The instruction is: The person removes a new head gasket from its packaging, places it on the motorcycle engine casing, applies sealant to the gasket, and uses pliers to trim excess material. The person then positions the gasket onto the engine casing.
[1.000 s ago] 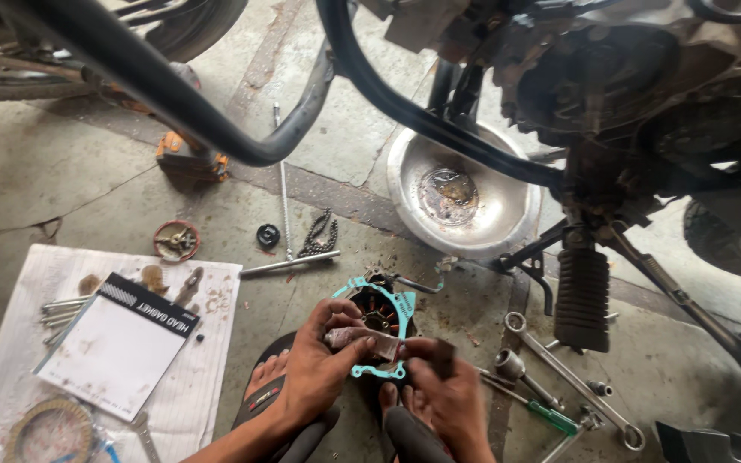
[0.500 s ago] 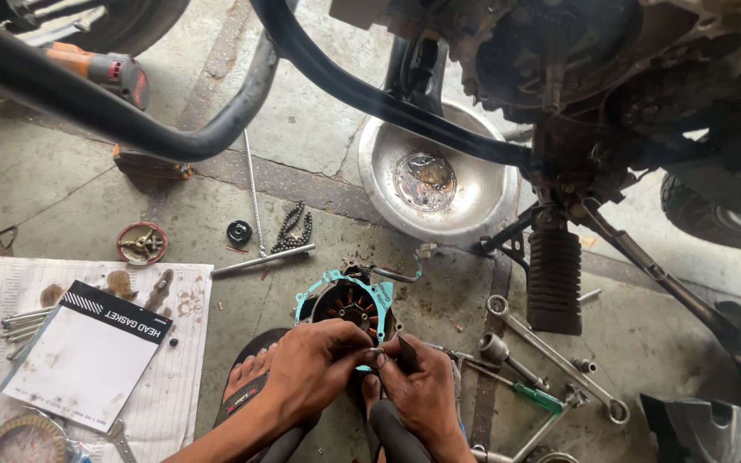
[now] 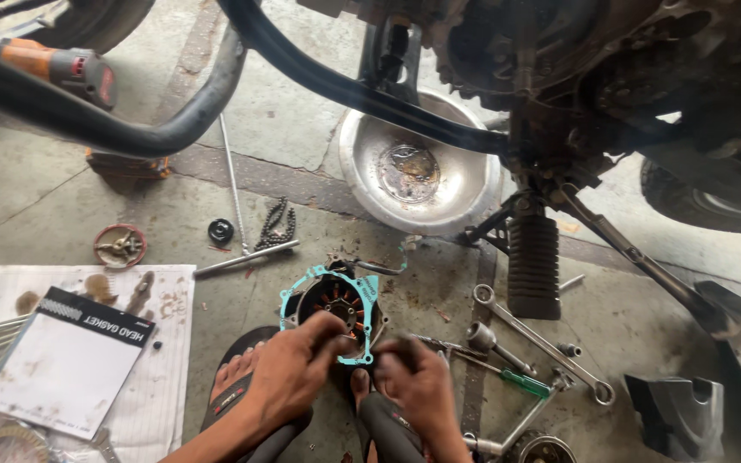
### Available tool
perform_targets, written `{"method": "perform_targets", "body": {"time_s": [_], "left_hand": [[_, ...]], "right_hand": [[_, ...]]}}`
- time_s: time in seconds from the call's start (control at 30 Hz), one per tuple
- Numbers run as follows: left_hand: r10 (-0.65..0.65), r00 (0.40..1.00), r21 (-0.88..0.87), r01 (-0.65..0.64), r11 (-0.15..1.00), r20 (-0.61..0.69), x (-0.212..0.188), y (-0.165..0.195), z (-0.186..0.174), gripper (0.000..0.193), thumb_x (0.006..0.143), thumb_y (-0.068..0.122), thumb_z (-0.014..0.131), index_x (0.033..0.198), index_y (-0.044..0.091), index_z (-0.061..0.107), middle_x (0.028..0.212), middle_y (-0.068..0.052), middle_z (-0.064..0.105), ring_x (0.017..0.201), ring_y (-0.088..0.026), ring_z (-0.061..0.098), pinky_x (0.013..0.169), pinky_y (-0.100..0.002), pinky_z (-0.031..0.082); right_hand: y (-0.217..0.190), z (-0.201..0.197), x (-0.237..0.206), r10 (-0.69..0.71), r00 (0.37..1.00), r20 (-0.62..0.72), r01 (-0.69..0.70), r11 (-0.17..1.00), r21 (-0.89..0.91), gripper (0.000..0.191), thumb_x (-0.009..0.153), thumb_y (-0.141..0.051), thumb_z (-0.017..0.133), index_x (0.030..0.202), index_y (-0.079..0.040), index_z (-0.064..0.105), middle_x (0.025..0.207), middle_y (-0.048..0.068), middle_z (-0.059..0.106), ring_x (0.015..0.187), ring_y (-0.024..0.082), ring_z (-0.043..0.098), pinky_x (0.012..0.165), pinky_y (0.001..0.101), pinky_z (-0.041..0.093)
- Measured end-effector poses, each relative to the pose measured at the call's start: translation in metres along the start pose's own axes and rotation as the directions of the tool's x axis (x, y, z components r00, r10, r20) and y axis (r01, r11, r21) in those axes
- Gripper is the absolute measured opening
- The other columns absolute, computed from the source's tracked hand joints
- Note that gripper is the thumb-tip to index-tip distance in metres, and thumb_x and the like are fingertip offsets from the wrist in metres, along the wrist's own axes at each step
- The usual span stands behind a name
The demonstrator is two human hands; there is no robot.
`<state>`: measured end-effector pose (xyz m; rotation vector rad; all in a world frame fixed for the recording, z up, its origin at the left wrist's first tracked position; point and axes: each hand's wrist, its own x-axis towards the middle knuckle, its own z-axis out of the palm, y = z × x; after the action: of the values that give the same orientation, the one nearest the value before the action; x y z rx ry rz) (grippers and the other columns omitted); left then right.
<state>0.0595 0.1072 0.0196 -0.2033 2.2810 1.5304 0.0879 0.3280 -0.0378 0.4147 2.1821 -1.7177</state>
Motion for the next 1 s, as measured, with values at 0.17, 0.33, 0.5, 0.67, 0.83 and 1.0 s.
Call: {"method": "perform_targets", "body": {"time_s": [0.17,0.33,0.5,0.67,0.83,1.0], "left_hand": [[-0.056,0.988,-0.511,0.122,0.851,0.143,0.004,-0.021,0.002,0.015,0.096,0.015,0.059,0.110,0.008,0.057,0.089,-0.002,0.080,0.075,-0.010,0.073,0.067,-0.028,0.060],[-0.099,0.969,-0.528,0.207,0.824,0.226,0.010,-0.029,0.012,0.010,0.095,0.011,0.066,0.100,0.004,0.071,0.081,-0.002,0.073,0.065,-0.010,0.064,0.059,-0.026,0.050],[0.098,0.991,-0.441,-0.049,0.896,0.089,0.011,-0.024,0.011,0.006,0.093,0.004,0.068,0.092,0.001,0.073,0.080,-0.001,0.075,0.071,-0.006,0.063,0.064,-0.024,0.051],[0.068,0.997,-0.345,-0.057,0.937,0.021,0.009,-0.017,0.009,0.005,0.091,0.004,0.071,0.089,0.000,0.074,0.073,-0.001,0.073,0.072,-0.009,0.064,0.067,-0.025,0.053],[0.144,0.984,-0.357,-0.096,0.929,0.109,0.008,-0.015,0.010,0.024,0.100,0.019,0.060,0.116,0.005,0.070,0.091,0.002,0.074,0.086,-0.008,0.067,0.079,-0.024,0.054],[0.064,0.977,-0.525,0.053,0.849,0.202,0.006,-0.016,0.012,0.035,0.104,0.026,0.051,0.126,0.007,0.070,0.099,0.003,0.066,0.082,-0.004,0.056,0.069,-0.020,0.045]], "right_hand": [[0.050,-0.081,0.008,-0.014,0.919,-0.394,-0.245,0.764,-0.597,0.043,0.083,-0.033,0.071,0.117,-0.006,0.071,0.101,0.011,0.075,0.094,0.023,0.073,0.081,0.0394,0.059],[0.084,-0.072,-0.017,0.102,0.890,-0.444,-0.415,0.582,-0.699,0.052,0.086,-0.044,0.071,0.127,-0.013,0.062,0.123,0.012,0.067,0.113,0.027,0.068,0.098,0.0433,0.058],[0.089,-0.029,-0.024,0.203,0.873,-0.443,-0.487,0.331,-0.808,0.071,0.071,-0.047,0.082,0.128,-0.014,0.056,0.124,0.011,0.064,0.121,0.033,0.061,0.096,0.0478,0.055],[0.073,-0.053,-0.015,0.446,0.854,-0.268,-0.484,0.491,-0.725,0.060,0.074,-0.036,0.080,0.119,-0.002,0.060,0.104,0.023,0.075,0.103,0.036,0.072,0.094,0.0441,0.056],[0.069,-0.044,-0.017,0.510,0.819,-0.264,-0.560,0.608,-0.563,0.047,0.072,-0.023,0.078,0.106,0.007,0.065,0.089,0.027,0.078,0.089,0.035,0.081,0.088,0.0409,0.060],[0.080,-0.051,-0.013,0.475,0.862,-0.175,-0.443,0.539,-0.717,0.034,0.077,-0.024,0.073,0.097,0.003,0.074,0.092,0.025,0.075,0.094,0.038,0.075,0.089,0.0449,0.057]]}}
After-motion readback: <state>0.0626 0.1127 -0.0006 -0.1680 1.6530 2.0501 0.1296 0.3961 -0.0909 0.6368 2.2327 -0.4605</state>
